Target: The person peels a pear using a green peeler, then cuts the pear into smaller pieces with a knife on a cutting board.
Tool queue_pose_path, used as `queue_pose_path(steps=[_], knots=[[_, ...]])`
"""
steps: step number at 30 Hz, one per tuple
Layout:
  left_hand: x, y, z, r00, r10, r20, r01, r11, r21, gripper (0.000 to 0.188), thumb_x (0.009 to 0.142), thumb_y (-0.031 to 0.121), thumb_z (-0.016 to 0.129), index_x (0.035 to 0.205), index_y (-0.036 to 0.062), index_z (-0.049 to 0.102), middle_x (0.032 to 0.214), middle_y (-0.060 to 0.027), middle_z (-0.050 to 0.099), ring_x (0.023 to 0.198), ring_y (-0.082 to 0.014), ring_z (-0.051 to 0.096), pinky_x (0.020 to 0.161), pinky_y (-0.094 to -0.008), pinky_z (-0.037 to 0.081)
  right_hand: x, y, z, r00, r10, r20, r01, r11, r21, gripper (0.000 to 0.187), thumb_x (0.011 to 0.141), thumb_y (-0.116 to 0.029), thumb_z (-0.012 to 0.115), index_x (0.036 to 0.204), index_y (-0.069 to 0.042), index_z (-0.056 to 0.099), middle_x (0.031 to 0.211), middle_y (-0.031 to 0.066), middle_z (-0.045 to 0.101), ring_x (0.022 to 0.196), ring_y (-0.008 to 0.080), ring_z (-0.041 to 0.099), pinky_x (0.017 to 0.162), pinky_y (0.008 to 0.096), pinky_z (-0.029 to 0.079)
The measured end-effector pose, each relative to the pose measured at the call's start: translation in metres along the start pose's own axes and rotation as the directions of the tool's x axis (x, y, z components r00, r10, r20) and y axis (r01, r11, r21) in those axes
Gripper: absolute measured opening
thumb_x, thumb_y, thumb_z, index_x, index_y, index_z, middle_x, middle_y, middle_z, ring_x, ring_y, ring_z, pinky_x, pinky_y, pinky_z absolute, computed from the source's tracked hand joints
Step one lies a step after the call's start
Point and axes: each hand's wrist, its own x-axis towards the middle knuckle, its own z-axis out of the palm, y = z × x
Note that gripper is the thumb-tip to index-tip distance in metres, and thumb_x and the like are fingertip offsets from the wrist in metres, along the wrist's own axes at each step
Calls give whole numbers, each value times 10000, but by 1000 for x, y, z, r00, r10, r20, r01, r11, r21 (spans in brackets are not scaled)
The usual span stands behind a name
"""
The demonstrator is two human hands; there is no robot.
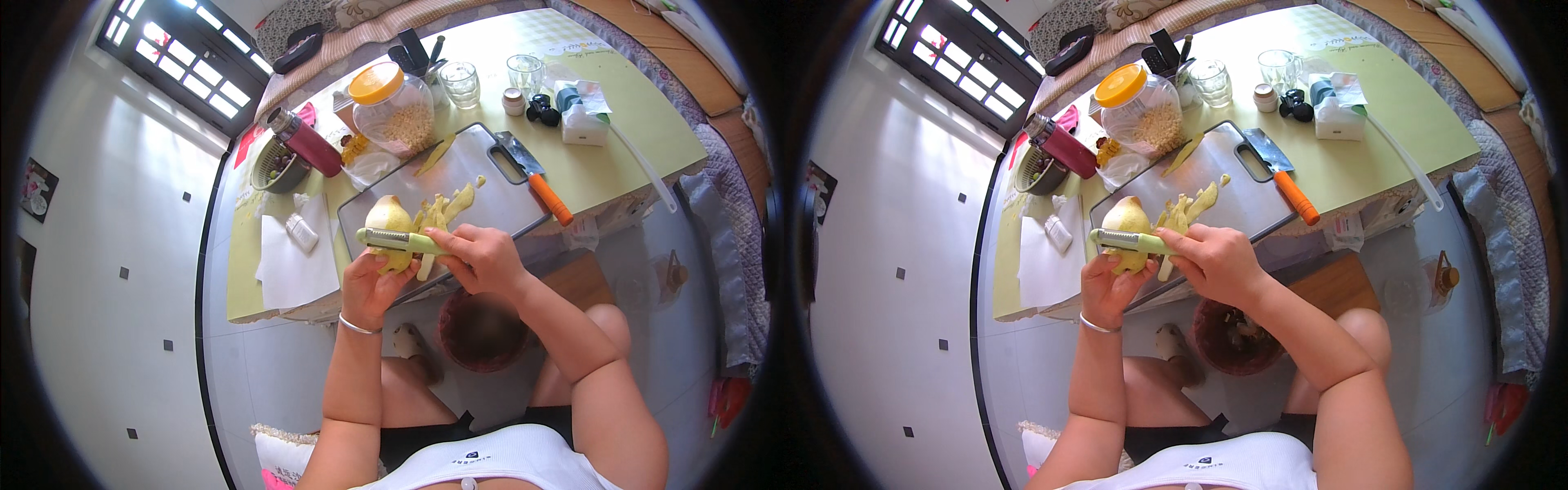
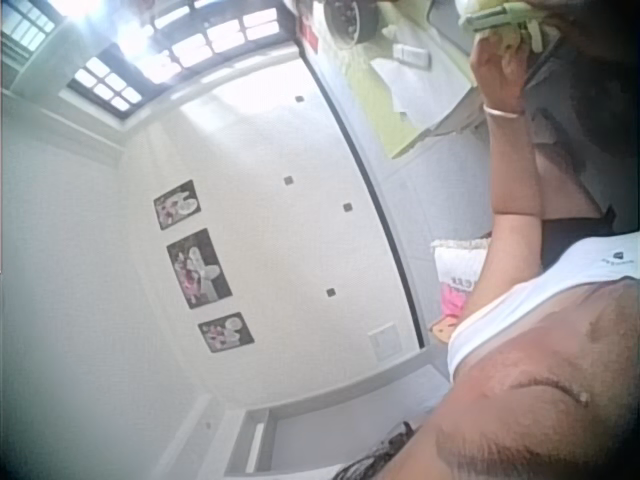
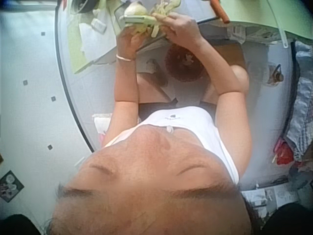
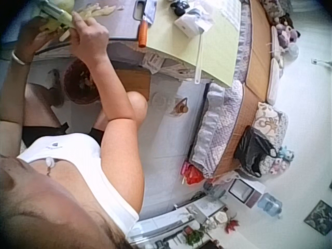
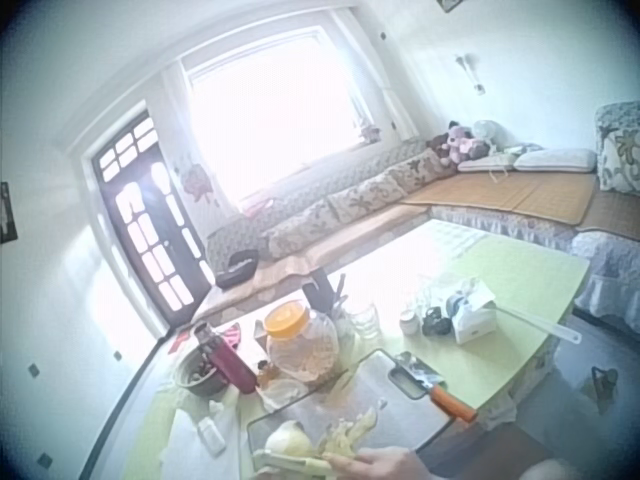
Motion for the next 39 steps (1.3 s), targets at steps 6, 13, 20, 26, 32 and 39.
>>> queue_pose_path(steps=[6,13,20,26,32,39], knots=[[1,1,-2,999,-28,29,29,999,-25,553,853,81,615,1387,-22,516,1303,-192,619,1180,-343,613,1002,-467,508,1,3,0,998,58,32,-59,998,26,410,891,-173,716,1300,-168,694,809,78,634,698,317,671,610,430,542],[1,-2,2,995,-80,67,75,995,69,678,780,67,625,1426,-62,463,1296,-235,607,1154,-347,627,968,-448,545,3,21,-3,977,213,-20,-210,974,91,392,921,-191,711,1309,-147,691,965,119,712,799,337,698,696,424,561],[-3,-8,6,994,-74,77,66,993,96,745,742,70,637,1448,-68,445,1321,-238,588,1131,-354,632,952,-445,553,1,34,-6,934,353,47,-355,912,207,363,939,-210,699,1292,-124,704,1029,159,726,902,362,704,772,426,554],[0,-2,-1,979,-33,200,25,999,42,860,702,70,615,1510,-66,357,1363,-308,542,1162,-387,609,937,-478,525,9,25,0,905,423,41,-421,906,-49,321,949,-209,663,1257,-126,701,945,140,701,858,364,691,741,469,539],[0,8,-1,990,61,125,-66,997,38,907,682,66,632,1526,-60,324,1401,-275,494,1169,-360,565,939,-458,511,2,27,6,949,291,-121,-314,845,-433,339,944,-218,671,1267,-118,696,935,108,659,781,354,667,677,468,526],[2,9,-10,997,13,74,4,974,-225,838,720,128,662,1496,-27,386,1334,-235,532,1199,-358,551,966,-455,495,5,6,-3,973,195,-122,-199,980,-23,403,918,-194,706,1312,-113,676,971,113,685,815,351,685,697,455,548]])
